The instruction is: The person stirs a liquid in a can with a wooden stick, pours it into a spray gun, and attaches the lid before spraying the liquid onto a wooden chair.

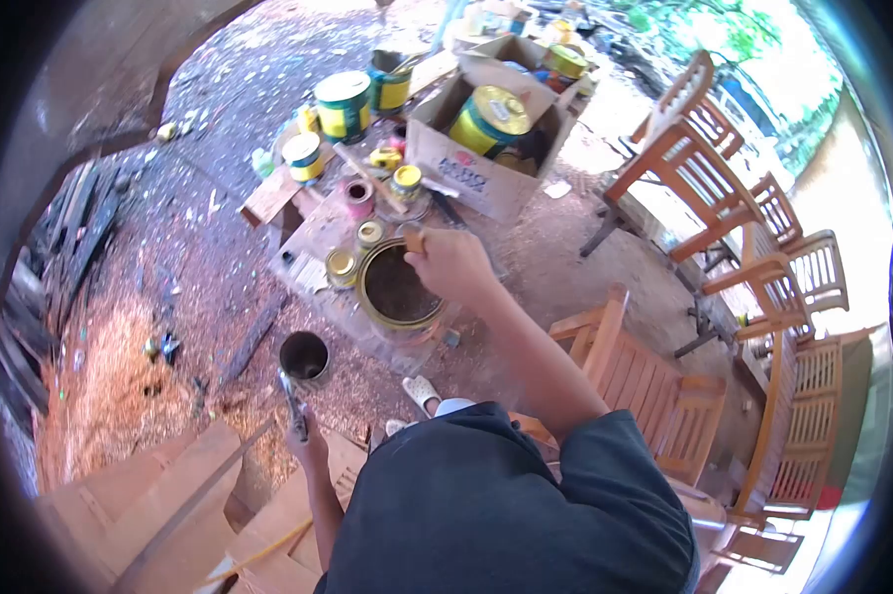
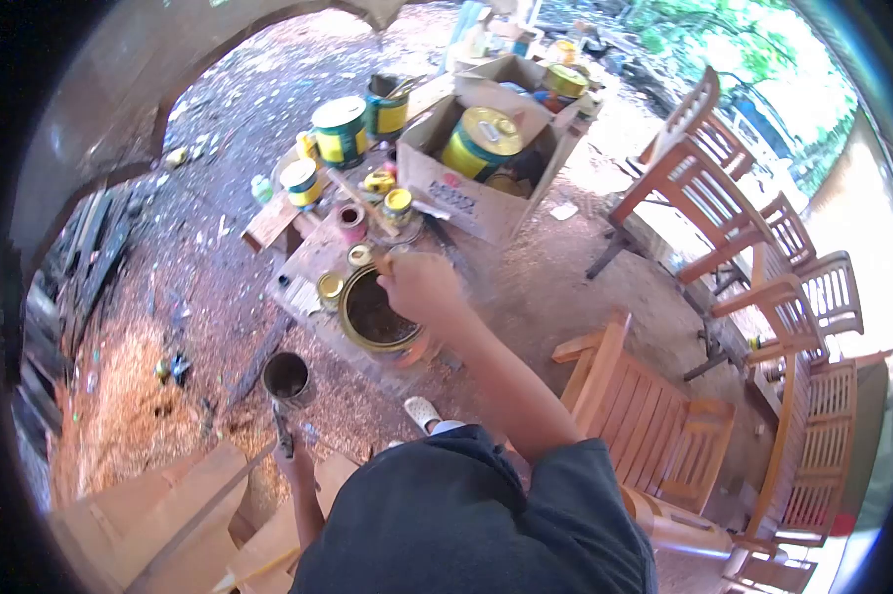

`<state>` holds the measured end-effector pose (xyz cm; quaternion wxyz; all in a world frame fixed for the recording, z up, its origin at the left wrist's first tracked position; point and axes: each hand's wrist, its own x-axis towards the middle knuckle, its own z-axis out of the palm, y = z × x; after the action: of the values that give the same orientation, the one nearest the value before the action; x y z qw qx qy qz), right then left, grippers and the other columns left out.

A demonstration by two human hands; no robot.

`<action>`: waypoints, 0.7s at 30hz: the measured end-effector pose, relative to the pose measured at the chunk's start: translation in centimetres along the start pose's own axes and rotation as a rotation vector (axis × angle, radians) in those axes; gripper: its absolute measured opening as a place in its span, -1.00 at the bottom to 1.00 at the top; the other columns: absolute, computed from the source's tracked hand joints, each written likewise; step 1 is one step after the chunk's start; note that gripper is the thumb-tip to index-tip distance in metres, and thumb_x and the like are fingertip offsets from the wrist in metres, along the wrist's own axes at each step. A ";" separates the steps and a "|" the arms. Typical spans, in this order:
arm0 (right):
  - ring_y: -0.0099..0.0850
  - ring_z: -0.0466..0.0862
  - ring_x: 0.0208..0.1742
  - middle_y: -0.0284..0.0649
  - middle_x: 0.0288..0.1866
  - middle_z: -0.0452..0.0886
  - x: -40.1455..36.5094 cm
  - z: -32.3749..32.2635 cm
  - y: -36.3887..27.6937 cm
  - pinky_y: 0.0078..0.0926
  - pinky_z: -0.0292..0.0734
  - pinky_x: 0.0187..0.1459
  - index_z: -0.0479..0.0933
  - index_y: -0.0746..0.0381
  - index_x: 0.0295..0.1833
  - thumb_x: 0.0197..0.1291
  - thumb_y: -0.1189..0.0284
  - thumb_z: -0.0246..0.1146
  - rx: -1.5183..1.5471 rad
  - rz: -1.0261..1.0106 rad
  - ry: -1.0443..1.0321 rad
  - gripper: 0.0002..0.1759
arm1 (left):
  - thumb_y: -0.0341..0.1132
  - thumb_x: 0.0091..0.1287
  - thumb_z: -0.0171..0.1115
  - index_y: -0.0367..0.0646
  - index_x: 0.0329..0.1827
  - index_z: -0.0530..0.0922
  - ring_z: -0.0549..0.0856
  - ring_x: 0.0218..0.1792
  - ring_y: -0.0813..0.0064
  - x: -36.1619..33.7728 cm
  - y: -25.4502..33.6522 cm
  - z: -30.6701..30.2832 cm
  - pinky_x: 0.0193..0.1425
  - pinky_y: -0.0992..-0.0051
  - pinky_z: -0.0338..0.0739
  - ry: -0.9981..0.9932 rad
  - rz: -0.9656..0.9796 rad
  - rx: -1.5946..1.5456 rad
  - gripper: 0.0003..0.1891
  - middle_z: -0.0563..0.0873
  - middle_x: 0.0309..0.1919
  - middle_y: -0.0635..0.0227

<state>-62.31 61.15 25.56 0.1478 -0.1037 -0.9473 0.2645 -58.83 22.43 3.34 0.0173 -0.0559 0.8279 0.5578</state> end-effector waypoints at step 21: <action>-0.03 0.68 -0.38 0.00 -0.43 0.67 0.7 -0.1 2.7 -0.19 0.52 -0.31 0.65 0.33 -0.22 0.13 0.36 0.38 0.054 0.110 0.122 -0.77 | -0.26 0.41 0.28 -0.25 -0.47 0.53 0.34 -0.55 0.65 -1.7 2.1 -1.4 -0.46 0.45 0.27 0.007 -0.008 0.077 -0.70 0.41 -0.64 0.51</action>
<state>-62.60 63.59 24.35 0.1932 -0.1676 -0.9219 0.2910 -57.38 22.03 5.97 0.0188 -0.0604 0.8487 0.5251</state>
